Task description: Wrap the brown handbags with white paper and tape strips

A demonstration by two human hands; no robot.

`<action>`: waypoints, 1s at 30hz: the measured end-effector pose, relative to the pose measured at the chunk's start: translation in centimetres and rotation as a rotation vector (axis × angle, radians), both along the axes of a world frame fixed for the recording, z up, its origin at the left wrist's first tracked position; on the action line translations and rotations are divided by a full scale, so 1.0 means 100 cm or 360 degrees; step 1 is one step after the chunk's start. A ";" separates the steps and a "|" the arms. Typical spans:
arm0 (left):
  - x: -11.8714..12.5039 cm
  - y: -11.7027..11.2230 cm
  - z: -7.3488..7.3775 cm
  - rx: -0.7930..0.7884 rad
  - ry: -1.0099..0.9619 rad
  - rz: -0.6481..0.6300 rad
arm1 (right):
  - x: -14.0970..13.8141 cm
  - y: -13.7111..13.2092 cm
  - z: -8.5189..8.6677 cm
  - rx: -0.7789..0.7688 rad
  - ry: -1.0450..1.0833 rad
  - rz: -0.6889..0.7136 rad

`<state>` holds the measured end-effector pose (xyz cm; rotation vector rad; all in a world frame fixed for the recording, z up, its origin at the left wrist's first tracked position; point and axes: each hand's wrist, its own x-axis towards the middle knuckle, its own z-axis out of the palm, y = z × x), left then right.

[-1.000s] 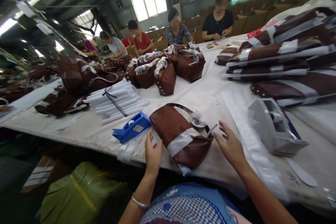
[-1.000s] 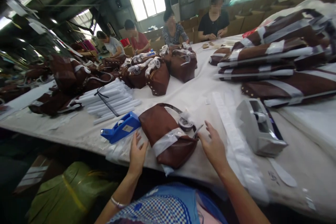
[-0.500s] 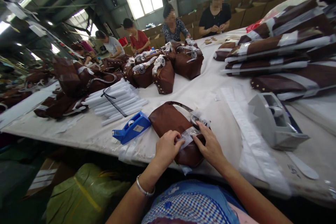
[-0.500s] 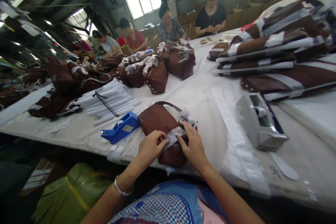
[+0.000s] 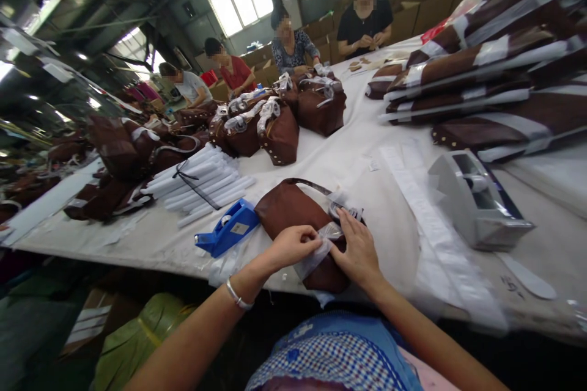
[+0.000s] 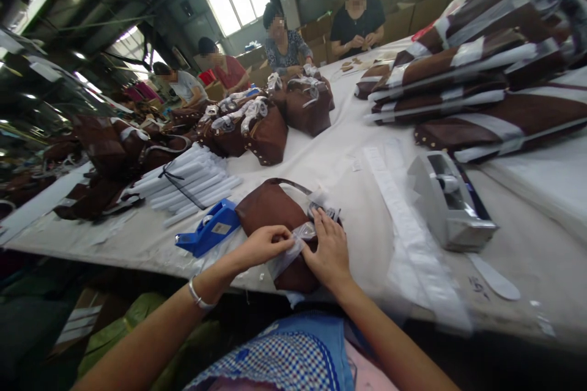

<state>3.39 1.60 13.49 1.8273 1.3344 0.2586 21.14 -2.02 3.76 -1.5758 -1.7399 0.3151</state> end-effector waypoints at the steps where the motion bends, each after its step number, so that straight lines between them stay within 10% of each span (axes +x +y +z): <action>1: 0.001 0.003 0.000 -0.0049 -0.0023 -0.0002 | -0.001 0.000 0.001 0.0003 -0.0016 -0.0014; 11: 0.015 -0.001 0.002 -0.0456 -0.0631 0.0214 | -0.003 0.001 0.001 -0.0053 -0.0063 0.0051; 21: 0.024 0.010 -0.005 -0.0497 -0.0325 0.0043 | -0.001 0.000 -0.005 -0.0011 0.0149 0.0012; 30: 0.030 0.005 -0.014 -0.0453 -0.0732 0.0117 | -0.003 0.000 -0.005 -0.0032 0.0049 0.0145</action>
